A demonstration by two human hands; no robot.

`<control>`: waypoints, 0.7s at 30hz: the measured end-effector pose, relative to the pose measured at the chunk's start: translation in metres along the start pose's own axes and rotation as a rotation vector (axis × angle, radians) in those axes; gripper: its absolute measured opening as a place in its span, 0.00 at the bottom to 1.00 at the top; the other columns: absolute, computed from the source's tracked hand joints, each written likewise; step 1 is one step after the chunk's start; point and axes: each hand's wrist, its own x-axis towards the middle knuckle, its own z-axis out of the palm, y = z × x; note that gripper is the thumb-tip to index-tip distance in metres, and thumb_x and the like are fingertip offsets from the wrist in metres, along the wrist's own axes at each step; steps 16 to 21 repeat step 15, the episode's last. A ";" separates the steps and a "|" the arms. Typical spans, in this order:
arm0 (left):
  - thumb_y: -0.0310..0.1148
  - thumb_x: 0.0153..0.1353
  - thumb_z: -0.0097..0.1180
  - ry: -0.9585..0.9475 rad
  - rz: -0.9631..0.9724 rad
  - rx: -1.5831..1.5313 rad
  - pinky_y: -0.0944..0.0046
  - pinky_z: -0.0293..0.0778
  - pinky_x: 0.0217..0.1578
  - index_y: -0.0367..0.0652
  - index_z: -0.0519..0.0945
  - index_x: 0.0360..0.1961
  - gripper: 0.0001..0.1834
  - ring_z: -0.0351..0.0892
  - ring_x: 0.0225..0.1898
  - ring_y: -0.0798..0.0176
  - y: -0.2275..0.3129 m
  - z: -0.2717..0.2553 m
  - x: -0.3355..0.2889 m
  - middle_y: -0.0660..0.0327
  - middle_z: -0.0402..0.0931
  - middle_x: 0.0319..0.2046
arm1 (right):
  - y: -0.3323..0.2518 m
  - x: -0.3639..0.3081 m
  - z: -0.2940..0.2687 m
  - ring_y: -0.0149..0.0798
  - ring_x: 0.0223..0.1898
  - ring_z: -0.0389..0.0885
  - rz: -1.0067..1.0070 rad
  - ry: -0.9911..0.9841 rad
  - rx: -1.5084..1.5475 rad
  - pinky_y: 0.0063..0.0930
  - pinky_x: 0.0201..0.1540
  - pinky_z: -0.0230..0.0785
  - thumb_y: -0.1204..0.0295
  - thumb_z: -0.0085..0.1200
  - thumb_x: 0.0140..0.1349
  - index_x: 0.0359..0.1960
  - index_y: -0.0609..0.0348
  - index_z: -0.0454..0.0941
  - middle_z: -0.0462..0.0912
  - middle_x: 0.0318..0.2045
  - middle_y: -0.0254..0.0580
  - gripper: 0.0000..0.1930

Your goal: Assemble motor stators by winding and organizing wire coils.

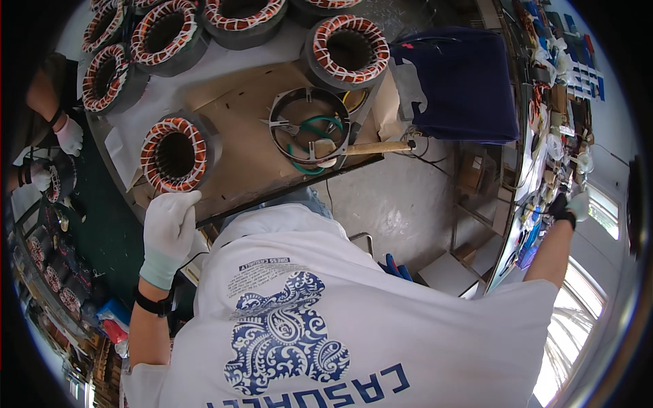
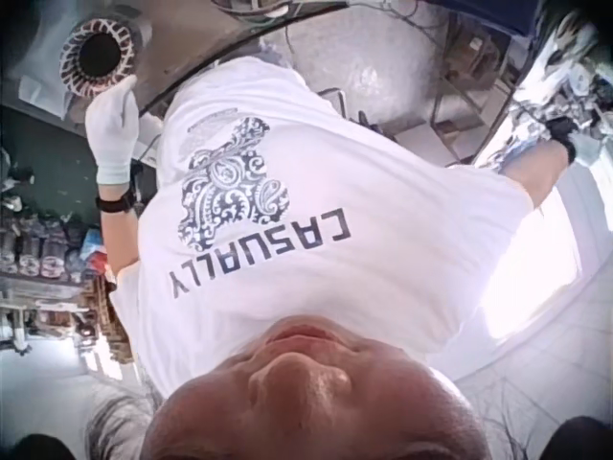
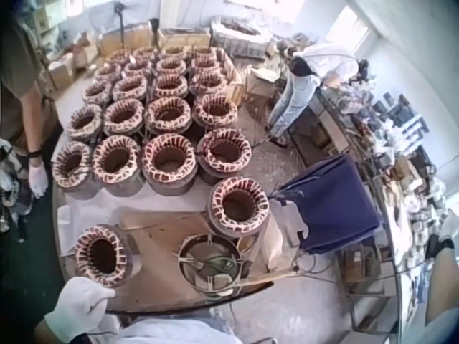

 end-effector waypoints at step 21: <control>0.50 0.51 0.71 -0.211 -0.088 0.475 0.44 0.58 0.70 0.39 0.83 0.47 0.29 0.77 0.56 0.51 -0.043 0.019 0.030 0.53 0.83 0.44 | -0.209 -0.589 0.159 0.35 0.45 0.85 -0.361 -1.390 0.494 0.27 0.55 0.74 0.80 0.56 0.65 0.49 0.61 0.85 0.87 0.44 0.44 0.13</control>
